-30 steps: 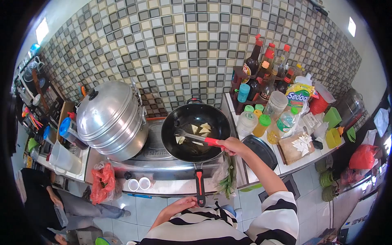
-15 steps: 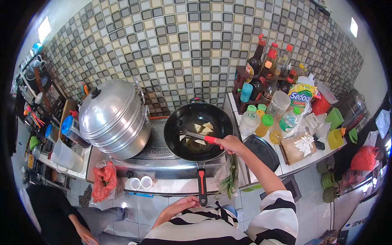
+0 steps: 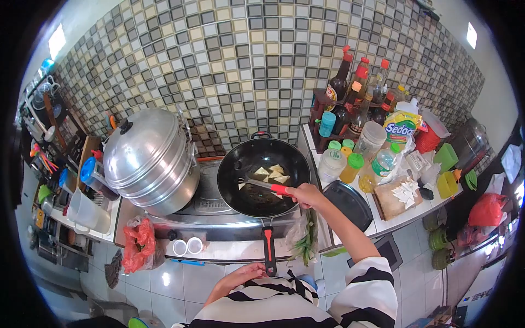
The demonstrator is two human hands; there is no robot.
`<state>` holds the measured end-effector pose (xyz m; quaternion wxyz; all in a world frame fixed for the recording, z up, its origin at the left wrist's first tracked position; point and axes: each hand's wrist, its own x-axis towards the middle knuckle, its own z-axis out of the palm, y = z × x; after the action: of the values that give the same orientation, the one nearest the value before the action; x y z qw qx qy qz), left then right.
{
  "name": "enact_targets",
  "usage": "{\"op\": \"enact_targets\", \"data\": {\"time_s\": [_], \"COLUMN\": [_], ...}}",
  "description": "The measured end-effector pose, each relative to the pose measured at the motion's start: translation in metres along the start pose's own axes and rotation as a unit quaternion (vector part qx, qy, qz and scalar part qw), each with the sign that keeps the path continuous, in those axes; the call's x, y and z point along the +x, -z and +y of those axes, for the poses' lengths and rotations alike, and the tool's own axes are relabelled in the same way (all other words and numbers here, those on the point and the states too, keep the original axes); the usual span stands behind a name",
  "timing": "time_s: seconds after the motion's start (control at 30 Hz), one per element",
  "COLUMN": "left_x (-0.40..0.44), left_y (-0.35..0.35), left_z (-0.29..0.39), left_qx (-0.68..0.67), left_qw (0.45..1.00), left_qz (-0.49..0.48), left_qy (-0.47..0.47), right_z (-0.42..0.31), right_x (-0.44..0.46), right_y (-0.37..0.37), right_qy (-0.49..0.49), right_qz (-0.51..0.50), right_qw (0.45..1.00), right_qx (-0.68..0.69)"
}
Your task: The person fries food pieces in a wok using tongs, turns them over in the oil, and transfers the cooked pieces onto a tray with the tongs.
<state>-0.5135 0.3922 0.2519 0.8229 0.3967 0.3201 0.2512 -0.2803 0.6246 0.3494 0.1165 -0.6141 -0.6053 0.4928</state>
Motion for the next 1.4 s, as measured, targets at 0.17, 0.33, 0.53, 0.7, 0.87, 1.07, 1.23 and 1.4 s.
{"op": "enact_targets", "data": {"time_s": [0.17, 0.33, 0.53, 0.7, 0.87, 1.07, 1.23, 1.4], "left_x": [-0.002, -0.006, -0.008, -0.009, -0.009, -0.012, -0.01, -0.005], "left_y": [0.001, 0.0, -0.003, -0.006, -0.006, -0.007, -0.007, -0.003], "left_z": [-0.001, 0.003, 0.01, 0.012, 0.012, 0.015, 0.012, 0.006], "left_qx": [0.002, 0.009, 0.015, 0.022, 0.025, 0.014, 0.011, 0.012], "left_qw": [1.0, 1.0, 1.0, 1.0, 1.0, 1.0, 1.0, 1.0], "left_qz": [0.007, 0.008, 0.009, 0.016, 0.014, 0.018, 0.02, 0.011], "left_qy": [-0.006, -0.014, -0.003, -0.003, -0.006, -0.004, 0.004, 0.013], "right_z": [-0.007, -0.01, -0.014, -0.023, -0.017, -0.005, -0.007, -0.021], "right_x": [0.002, 0.004, 0.007, 0.004, 0.01, -0.001, -0.027, -0.055], "right_y": [-0.011, -0.011, -0.015, -0.021, -0.02, 0.004, 0.032, 0.047], "right_qy": [-0.041, -0.018, 0.009, 0.048, 0.027, 0.019, 0.051, 0.037], "right_qz": [-0.054, -0.093, -0.085, -0.05, 0.036, 0.063, 0.081, 0.139], "right_qw": [0.987, 0.973, 0.978, 0.987, 0.998, 0.998, 0.994, 0.981], "right_qx": [0.143, 0.209, 0.191, 0.147, 0.039, -0.02, -0.056, -0.129]}}
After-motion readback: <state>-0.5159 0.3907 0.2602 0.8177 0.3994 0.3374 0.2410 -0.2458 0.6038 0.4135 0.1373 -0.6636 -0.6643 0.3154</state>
